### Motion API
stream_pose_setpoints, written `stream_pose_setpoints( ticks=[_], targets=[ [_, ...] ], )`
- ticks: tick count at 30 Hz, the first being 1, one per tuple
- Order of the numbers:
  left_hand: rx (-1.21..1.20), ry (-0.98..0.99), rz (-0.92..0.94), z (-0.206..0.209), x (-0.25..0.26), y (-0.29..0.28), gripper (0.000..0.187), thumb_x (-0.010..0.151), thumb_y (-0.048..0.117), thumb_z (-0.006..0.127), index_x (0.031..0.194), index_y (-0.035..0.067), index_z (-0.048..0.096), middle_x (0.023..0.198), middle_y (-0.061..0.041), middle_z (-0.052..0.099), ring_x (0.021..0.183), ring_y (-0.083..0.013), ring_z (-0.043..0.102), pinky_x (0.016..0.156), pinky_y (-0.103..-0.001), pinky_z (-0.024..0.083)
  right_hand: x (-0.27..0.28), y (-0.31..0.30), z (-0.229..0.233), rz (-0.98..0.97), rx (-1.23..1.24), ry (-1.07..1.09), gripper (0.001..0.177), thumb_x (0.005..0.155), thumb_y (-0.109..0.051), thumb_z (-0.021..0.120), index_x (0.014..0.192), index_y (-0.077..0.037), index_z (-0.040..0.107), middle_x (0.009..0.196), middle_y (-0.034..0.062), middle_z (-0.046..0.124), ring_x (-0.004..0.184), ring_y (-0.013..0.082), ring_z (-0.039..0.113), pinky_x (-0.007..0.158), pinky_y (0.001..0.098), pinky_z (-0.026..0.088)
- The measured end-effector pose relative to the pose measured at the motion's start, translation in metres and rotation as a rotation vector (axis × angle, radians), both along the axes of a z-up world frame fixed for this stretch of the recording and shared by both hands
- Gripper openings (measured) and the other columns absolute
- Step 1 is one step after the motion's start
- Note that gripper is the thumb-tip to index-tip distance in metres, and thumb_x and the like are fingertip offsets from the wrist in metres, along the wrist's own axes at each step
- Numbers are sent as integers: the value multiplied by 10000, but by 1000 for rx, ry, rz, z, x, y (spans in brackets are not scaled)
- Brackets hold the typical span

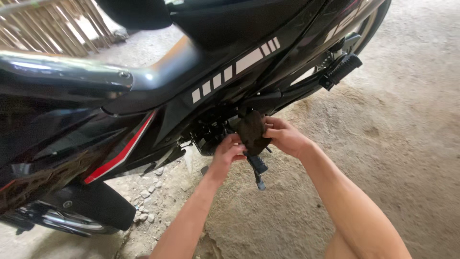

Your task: The person uses a wrench to tighten bolts on the motorcycle's engine area and then moves to the front wheel to adjust components near the brake disc.

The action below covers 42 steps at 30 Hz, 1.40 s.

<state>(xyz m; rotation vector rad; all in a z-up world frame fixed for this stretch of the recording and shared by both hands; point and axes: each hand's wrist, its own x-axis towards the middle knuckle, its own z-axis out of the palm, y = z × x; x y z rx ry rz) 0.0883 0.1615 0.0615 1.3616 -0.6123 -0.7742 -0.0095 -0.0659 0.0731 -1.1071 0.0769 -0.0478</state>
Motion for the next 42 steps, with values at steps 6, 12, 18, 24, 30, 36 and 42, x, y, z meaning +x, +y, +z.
stream_pose_setpoints(
  ticks=[6, 12, 18, 24, 30, 36, 42],
  targets=[
    [-125, 100, 64, 4, -10, 19, 476, 914, 245, 733, 1307, -3, 630, 1228, -102, 675, 1097, -184, 648, 935, -345, 535, -9, 36, 25, 45, -302, 111, 476, 934, -65, 686, 1392, 26, 588, 1180, 142, 678, 1051, 214, 613, 891, 374, 472],
    [-62, -61, 292, -11, 8, 31, 424, 895, 165, 759, 1252, -37, 651, 1173, -99, 732, 1042, -194, 676, 895, -334, 537, 6, 81, 50, -416, -956, 175, 675, 811, -73, 644, 1458, -68, 454, 1259, 68, 658, 1064, 241, 691, 887, 415, 592],
    [-6, 3, 459, -36, 39, 39, 398, 896, 106, 732, 1219, -22, 537, 1069, -113, 686, 954, -180, 657, 769, -333, 558, 2, 144, 47, -214, -1648, -409, 630, 754, -133, 750, 1318, 39, 531, 1357, 216, 544, 1263, 411, 517, 1036, 508, 474],
    [-94, -42, 346, -44, 47, 46, 470, 906, 119, 741, 1290, -42, 524, 1157, -159, 701, 1022, -171, 663, 844, -303, 550, 0, 155, 27, -342, -1595, -298, 689, 771, -150, 752, 1388, 30, 505, 1444, 202, 491, 1330, 409, 482, 1044, 461, 477],
    [-44, -344, 105, -1, 28, 20, 725, 880, 166, 767, 1498, 7, 423, 1317, -143, 646, 1154, -188, 618, 969, -326, 527, 11, 147, 17, -637, -1599, -82, 800, 902, -87, 690, 1560, 116, 283, 1580, 320, 381, 1354, 471, 500, 994, 461, 545],
    [332, -696, 181, 38, 22, 27, 455, 903, 188, 692, 1336, 61, 637, 1263, -118, 707, 1163, -286, 669, 973, -388, 542, 38, 136, 19, -876, -1457, 127, 799, 929, -101, 630, 1614, 46, 246, 1674, 253, 341, 1399, 388, 495, 987, 446, 533],
    [458, -1428, 207, 35, 30, 51, 321, 917, 187, 642, 1195, 34, 695, 1348, -114, 659, 1330, -292, 570, 1089, -436, 468, 63, 126, -10, -641, -1901, -60, 909, 777, -92, 697, 1534, 96, 228, 1628, 312, 282, 1500, 457, 317, 1223, 492, 321]
  ],
)
